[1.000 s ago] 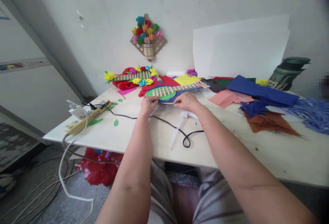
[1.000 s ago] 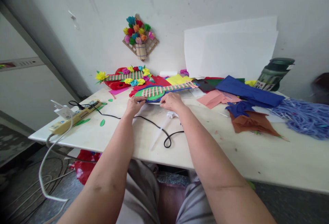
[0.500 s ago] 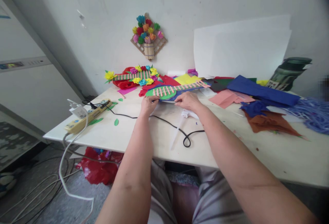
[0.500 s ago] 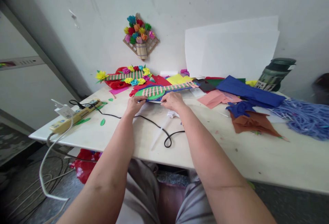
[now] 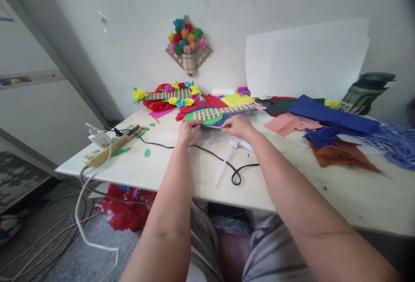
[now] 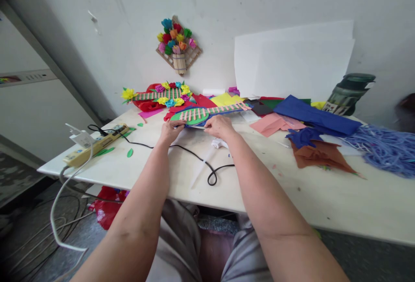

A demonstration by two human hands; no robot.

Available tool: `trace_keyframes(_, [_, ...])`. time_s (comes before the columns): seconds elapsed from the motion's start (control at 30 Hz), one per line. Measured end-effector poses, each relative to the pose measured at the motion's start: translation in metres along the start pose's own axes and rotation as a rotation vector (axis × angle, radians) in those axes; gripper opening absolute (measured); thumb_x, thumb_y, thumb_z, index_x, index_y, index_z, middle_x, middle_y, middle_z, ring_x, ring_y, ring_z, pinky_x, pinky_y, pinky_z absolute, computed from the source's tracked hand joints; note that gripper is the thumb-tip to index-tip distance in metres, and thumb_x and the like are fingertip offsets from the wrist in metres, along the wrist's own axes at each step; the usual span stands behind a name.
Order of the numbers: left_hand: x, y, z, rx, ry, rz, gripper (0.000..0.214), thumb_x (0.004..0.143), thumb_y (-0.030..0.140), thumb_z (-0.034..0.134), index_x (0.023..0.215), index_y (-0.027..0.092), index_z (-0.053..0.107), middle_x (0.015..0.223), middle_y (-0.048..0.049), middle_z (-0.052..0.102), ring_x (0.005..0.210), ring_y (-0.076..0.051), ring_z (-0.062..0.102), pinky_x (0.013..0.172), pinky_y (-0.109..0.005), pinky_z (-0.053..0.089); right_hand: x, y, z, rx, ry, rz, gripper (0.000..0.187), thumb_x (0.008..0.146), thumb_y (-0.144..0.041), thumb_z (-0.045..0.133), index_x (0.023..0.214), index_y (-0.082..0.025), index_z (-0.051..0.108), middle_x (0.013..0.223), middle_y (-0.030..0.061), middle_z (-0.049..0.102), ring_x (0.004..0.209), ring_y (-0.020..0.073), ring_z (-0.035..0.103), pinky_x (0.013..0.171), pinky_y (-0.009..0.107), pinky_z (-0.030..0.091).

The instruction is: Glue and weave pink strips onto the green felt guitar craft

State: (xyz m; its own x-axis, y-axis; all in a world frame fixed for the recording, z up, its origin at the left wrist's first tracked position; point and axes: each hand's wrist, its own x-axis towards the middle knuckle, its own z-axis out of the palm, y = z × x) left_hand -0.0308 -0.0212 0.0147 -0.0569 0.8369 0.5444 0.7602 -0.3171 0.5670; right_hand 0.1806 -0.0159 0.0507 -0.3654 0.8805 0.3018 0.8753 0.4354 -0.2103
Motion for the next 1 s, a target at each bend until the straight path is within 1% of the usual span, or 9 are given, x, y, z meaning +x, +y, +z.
trace_keyframes(0.13, [0.0008, -0.0022, 0.0018, -0.015, 0.006, -0.017, 0.018, 0.073, 0.016, 0.057, 0.078, 0.025, 0.071, 0.094, 0.0007, 0.070, 0.099, -0.017, 0.062, 0.104, -0.037, 0.032, -0.0018, -0.0024, -0.0009, -0.001, 0.001, -0.004, 0.021, 0.070, -0.036, 0.062, 0.087, -0.030, 0.072, 0.089, -0.0030, 0.071, 0.084, 0.0162, 0.063, 0.070, 0.025, 0.044])
trace_keyframes(0.23, [0.0012, -0.0027, 0.0022, -0.006, 0.010, -0.023, 0.018, 0.073, 0.016, 0.057, 0.078, 0.025, 0.071, 0.093, 0.0018, 0.071, 0.098, -0.017, 0.062, 0.105, -0.037, 0.030, -0.0028, -0.0035, -0.0006, 0.015, -0.052, -0.047, 0.020, 0.068, -0.035, 0.063, 0.085, -0.030, 0.073, 0.086, -0.0037, 0.072, 0.081, 0.0152, 0.063, 0.068, 0.023, 0.044])
trace_keyframes(0.3, [0.0010, -0.0020, 0.0016, -0.012, 0.005, -0.024, 0.018, 0.073, 0.016, 0.056, 0.079, 0.024, 0.071, 0.093, 0.0009, 0.071, 0.099, -0.017, 0.062, 0.103, -0.034, 0.034, -0.0028, -0.0031, 0.0005, 0.007, -0.064, -0.053, 0.019, 0.067, -0.034, 0.063, 0.083, -0.030, 0.073, 0.085, -0.0036, 0.072, 0.080, 0.0152, 0.064, 0.067, 0.023, 0.044])
trace_keyframes(0.43, [0.0002, 0.0003, 0.0005, -0.029, 0.007, -0.027, 0.019, 0.072, 0.015, 0.056, 0.079, 0.022, 0.072, 0.093, -0.0014, 0.071, 0.099, -0.018, 0.062, 0.099, -0.031, 0.038, -0.0014, -0.0015, 0.0022, -0.006, -0.014, -0.015, 0.021, 0.068, -0.034, 0.063, 0.086, -0.029, 0.073, 0.089, -0.0022, 0.071, 0.083, 0.0165, 0.063, 0.069, 0.025, 0.044])
trace_keyframes(0.57, [-0.0001, 0.0012, 0.0001, -0.027, 0.016, -0.034, 0.018, 0.072, 0.015, 0.056, 0.078, 0.023, 0.072, 0.093, -0.0008, 0.071, 0.099, -0.019, 0.062, 0.101, -0.034, 0.036, -0.0006, -0.0015, 0.0018, -0.004, -0.009, 0.004, 0.022, 0.070, -0.035, 0.062, 0.088, -0.029, 0.072, 0.091, -0.0019, 0.071, 0.084, 0.0168, 0.063, 0.070, 0.025, 0.044])
trace_keyframes(0.67, [0.0000, 0.0013, -0.0001, -0.024, 0.001, -0.031, 0.018, 0.072, 0.015, 0.056, 0.079, 0.023, 0.071, 0.094, -0.0007, 0.070, 0.099, -0.018, 0.062, 0.099, -0.033, 0.038, -0.0009, -0.0022, 0.0014, -0.002, 0.009, 0.008, 0.022, 0.070, -0.035, 0.061, 0.088, -0.029, 0.072, 0.091, -0.0020, 0.071, 0.084, 0.0175, 0.063, 0.070, 0.025, 0.045])
trace_keyframes(0.73, [0.0000, 0.0012, -0.0001, -0.021, -0.003, -0.025, 0.018, 0.073, 0.015, 0.056, 0.078, 0.023, 0.071, 0.095, -0.0011, 0.070, 0.099, -0.018, 0.062, 0.100, -0.033, 0.036, -0.0012, -0.0026, 0.0013, 0.002, 0.016, 0.019, 0.023, 0.070, -0.036, 0.061, 0.089, -0.029, 0.072, 0.091, -0.0019, 0.071, 0.084, 0.0179, 0.063, 0.071, 0.026, 0.045])
trace_keyframes(0.9, [0.0001, 0.0014, 0.0002, 0.011, 0.012, -0.017, 0.017, 0.073, 0.017, 0.056, 0.077, 0.024, 0.071, 0.094, 0.0005, 0.070, 0.098, -0.019, 0.062, 0.107, -0.038, 0.024, -0.0008, -0.0035, 0.0015, -0.018, 0.012, 0.027, 0.023, 0.070, -0.036, 0.060, 0.089, -0.029, 0.072, 0.093, -0.0015, 0.071, 0.087, 0.0181, 0.063, 0.072, 0.026, 0.045])
trace_keyframes(1.0, [-0.0001, 0.0019, 0.0002, 0.022, 0.009, -0.017, 0.018, 0.073, 0.017, 0.055, 0.077, 0.024, 0.071, 0.095, 0.0005, 0.070, 0.096, -0.018, 0.063, 0.108, -0.038, 0.023, 0.0001, -0.0029, 0.0034, -0.029, 0.016, 0.025, 0.024, 0.071, -0.036, 0.060, 0.090, -0.029, 0.072, 0.093, -0.0017, 0.071, 0.087, 0.0181, 0.063, 0.072, 0.026, 0.045])
